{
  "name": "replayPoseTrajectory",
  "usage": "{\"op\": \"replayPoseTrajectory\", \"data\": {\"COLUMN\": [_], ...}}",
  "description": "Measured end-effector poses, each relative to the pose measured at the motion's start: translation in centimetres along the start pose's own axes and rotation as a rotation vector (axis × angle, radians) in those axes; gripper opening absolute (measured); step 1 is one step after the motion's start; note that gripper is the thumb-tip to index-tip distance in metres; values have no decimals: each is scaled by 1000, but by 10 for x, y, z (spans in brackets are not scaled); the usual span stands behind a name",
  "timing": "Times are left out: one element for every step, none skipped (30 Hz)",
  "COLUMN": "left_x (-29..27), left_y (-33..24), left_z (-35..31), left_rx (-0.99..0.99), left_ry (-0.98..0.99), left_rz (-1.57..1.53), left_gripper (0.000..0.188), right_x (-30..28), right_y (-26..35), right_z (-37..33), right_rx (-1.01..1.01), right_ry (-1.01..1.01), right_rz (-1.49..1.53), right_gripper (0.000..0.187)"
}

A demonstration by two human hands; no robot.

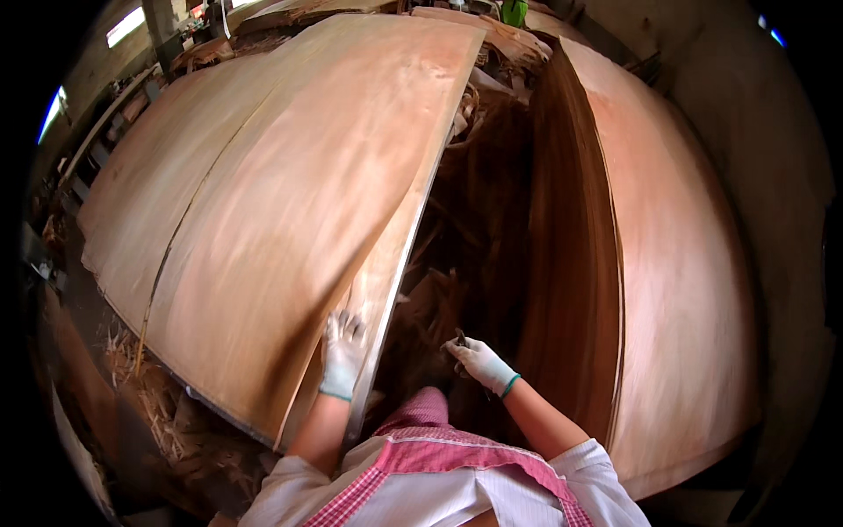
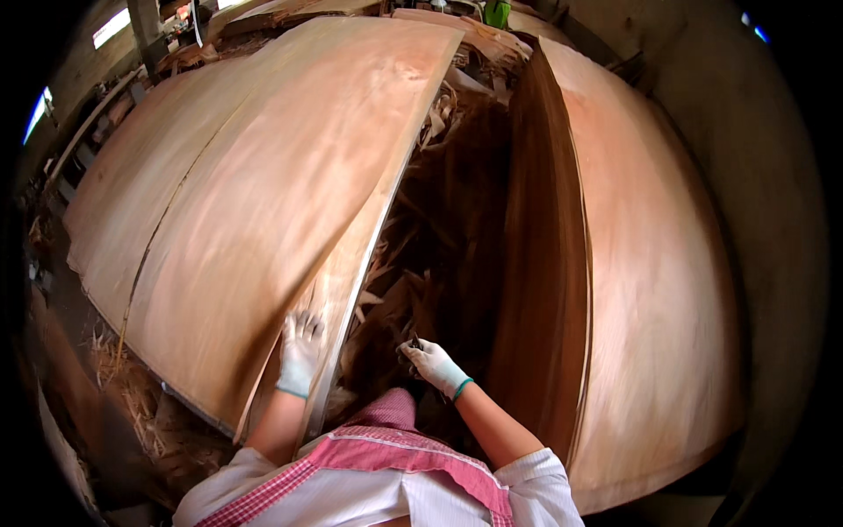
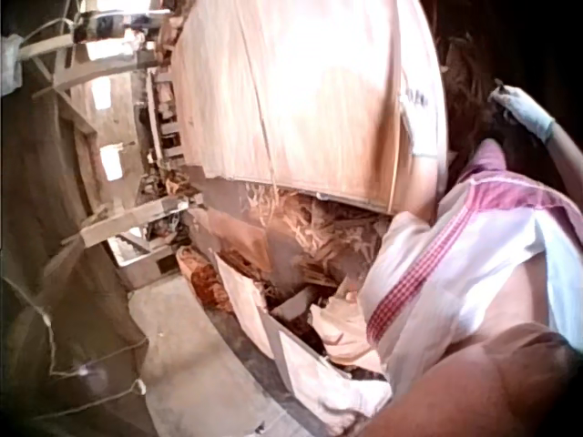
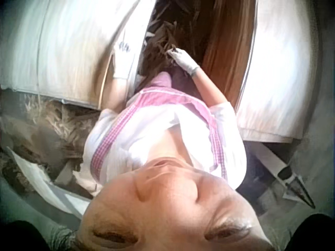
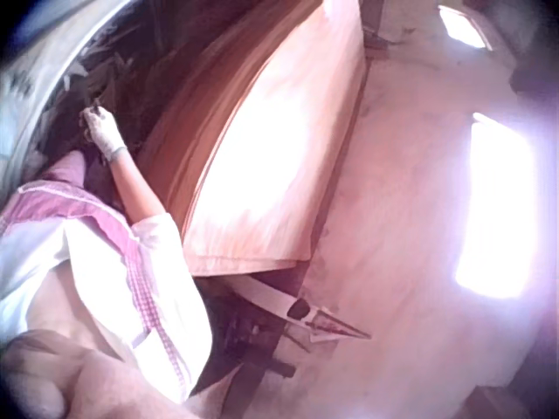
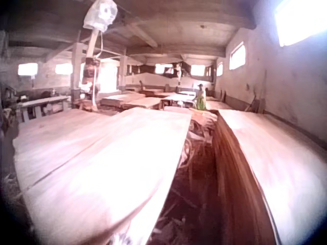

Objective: The person uses a hand tool to peel thin wood veneer sheets from a large board. They repeatedly lift and remove veneer layers, placing them on a pile on the floor. The person also flips the board over to continue peeling from the other side.

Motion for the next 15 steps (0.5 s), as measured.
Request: {"op": "replayPoseTrajectory", "data": {"left_x": [9,20,37,36,27,17,11,5,-1,16,39,44,49,58,71], "left_y": [6,12,16,19,21,13,6,-4,-15,-28,-45,-65,-85,-102,-117], "left_z": [-1,0,-2,7,18,27,34,40,48,58,62,69,73,80,87], "left_rx": [-45,-22,10,47,85,129,180,232,285,330,392,469,551,620,680], "left_ry": [-70,-118,-163,-233,-303,-376,-385,-396,-417,-333,-260,-293,-321,-335,-336], "left_rz": [-46,-54,-60,-123,-188,-246,-214,-183,-151,-141,-136,-146,-163,-180,-197], "left_gripper": [53,54,55,53,50,47,44,40,36,31,26,24,23,22,22], "right_x": [-15,-37,-54,-70,-87,-98,-113,-127,-139,-161,-177,-191,-195,-210,-223], "right_y": [4,13,18,24,31,48,59,70,85,86,101,118,151,171,188], "right_z": [12,29,46,68,88,106,125,146,167,204,235,264,286,318,351], "right_rx": [27,22,31,43,55,46,23,28,39,-107,-147,-191,-128,-166,-201], "right_ry": [18,17,41,39,37,43,47,64,88,80,92,103,130,87,48], "right_rz": [-25,-72,-44,-54,-64,-89,-74,-97,-121,-275,-353,-431,-435,-398,-358], "right_gripper": [28,25,23,23,23,23,22,20,18,18,18,19,19,20,23]}}
Point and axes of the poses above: each hand's wrist, its own z-axis towards the middle knuckle, its own x-axis out of the palm, y = z × x, the point moved 4 cm from there along z, towards the middle knuckle, and after that the axes turned 13 degrees about -z, right-handed, at the moved point
